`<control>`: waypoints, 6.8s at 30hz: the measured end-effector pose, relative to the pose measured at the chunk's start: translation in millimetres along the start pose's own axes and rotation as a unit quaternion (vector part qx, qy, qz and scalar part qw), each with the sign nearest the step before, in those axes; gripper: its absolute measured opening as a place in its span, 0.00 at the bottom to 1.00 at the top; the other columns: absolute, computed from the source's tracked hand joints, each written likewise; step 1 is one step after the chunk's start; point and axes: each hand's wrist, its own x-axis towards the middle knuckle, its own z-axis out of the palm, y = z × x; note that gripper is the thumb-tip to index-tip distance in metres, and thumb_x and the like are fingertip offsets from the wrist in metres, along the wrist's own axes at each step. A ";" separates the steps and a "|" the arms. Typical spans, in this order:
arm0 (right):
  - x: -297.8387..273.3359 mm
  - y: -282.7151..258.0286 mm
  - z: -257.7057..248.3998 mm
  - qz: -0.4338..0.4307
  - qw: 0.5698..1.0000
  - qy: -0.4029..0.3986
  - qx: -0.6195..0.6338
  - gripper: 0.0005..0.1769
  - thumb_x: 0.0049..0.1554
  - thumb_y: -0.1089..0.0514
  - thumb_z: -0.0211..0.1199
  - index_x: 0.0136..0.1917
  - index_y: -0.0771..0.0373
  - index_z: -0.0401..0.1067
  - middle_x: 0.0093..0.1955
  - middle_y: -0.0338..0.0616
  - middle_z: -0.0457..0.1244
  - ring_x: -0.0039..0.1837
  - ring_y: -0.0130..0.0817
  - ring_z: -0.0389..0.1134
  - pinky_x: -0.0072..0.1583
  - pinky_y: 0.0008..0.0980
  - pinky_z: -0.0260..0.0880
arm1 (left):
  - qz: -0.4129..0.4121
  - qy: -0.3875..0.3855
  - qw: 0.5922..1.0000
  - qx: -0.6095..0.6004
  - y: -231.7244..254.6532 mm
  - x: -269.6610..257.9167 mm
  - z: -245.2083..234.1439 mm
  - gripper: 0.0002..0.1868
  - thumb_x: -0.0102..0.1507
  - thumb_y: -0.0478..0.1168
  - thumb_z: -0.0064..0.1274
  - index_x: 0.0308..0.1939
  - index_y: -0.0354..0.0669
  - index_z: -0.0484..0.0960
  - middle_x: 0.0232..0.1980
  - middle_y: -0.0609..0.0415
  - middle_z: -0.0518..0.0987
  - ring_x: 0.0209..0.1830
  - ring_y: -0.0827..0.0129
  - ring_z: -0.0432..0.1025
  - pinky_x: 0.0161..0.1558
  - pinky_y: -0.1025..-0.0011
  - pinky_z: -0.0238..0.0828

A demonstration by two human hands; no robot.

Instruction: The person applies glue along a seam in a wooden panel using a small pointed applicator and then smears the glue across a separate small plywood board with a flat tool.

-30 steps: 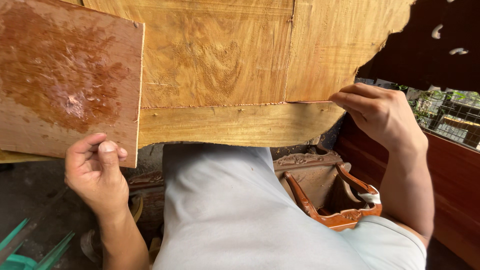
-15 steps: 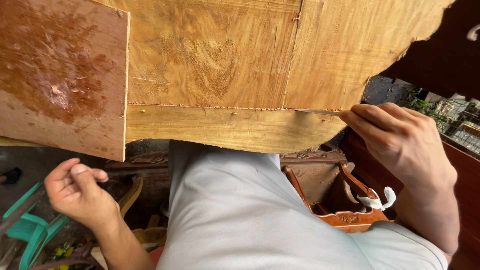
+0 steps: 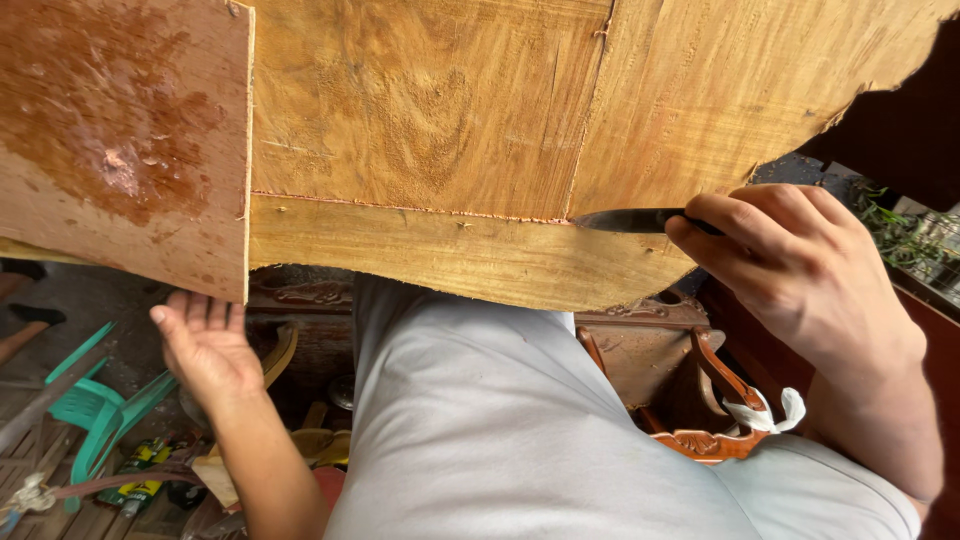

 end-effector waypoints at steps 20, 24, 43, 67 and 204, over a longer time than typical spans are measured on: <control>-10.0 -58.7 19.2 0.260 0.935 0.211 0.117 0.09 0.62 0.71 0.73 0.55 0.66 0.79 0.49 0.48 0.69 0.44 0.36 0.72 0.41 0.33 0.73 | 0.053 -0.175 0.969 -0.165 25.1 0.1 29.4 0.32 0.71 0.51 0.59 0.72 0.33 0.69 0.71 0.49 0.74 0.69 0.64 0.71 0.70 0.64 0.73; -5.8 -101.7 30.8 0.283 0.919 0.225 0.155 0.13 0.60 0.70 0.69 0.57 0.64 0.78 0.52 0.47 0.69 0.49 0.37 0.74 0.47 0.35 0.75 | 0.082 -0.226 0.959 -0.152 33.8 -3.2 33.2 0.21 0.75 0.44 0.59 0.65 0.32 0.75 0.59 0.49 0.79 0.53 0.66 0.74 0.56 0.66 0.74; -0.9 -50.6 39.0 0.247 0.951 0.078 0.167 0.05 0.62 0.61 0.72 0.52 0.62 0.82 0.47 0.43 0.71 0.43 0.31 0.73 0.40 0.28 0.74 | 0.117 -0.371 0.901 -0.192 45.3 13.5 86.4 0.25 0.69 0.49 0.66 0.59 0.32 0.79 0.56 0.54 0.80 0.58 0.72 0.71 0.69 0.72 0.65; 39.3 -16.7 49.0 0.121 0.959 0.006 0.258 0.07 0.59 0.59 0.71 0.49 0.63 0.82 0.44 0.45 0.71 0.38 0.34 0.72 0.37 0.30 0.75 | 0.157 -0.270 0.932 -0.184 22.3 -41.2 98.3 0.23 0.70 0.46 0.64 0.61 0.32 0.78 0.58 0.52 0.81 0.59 0.70 0.73 0.69 0.70 0.67; -12.6 20.4 28.9 0.019 0.990 -0.037 0.135 0.26 0.54 0.68 0.71 0.64 0.50 0.79 0.55 0.45 0.67 0.51 0.37 0.69 0.50 0.38 0.78 | 0.019 -0.298 0.954 -0.028 37.3 -73.3 185.8 0.20 0.73 0.46 0.60 0.56 0.30 0.78 0.47 0.50 0.81 0.39 0.73 0.74 0.42 0.74 0.75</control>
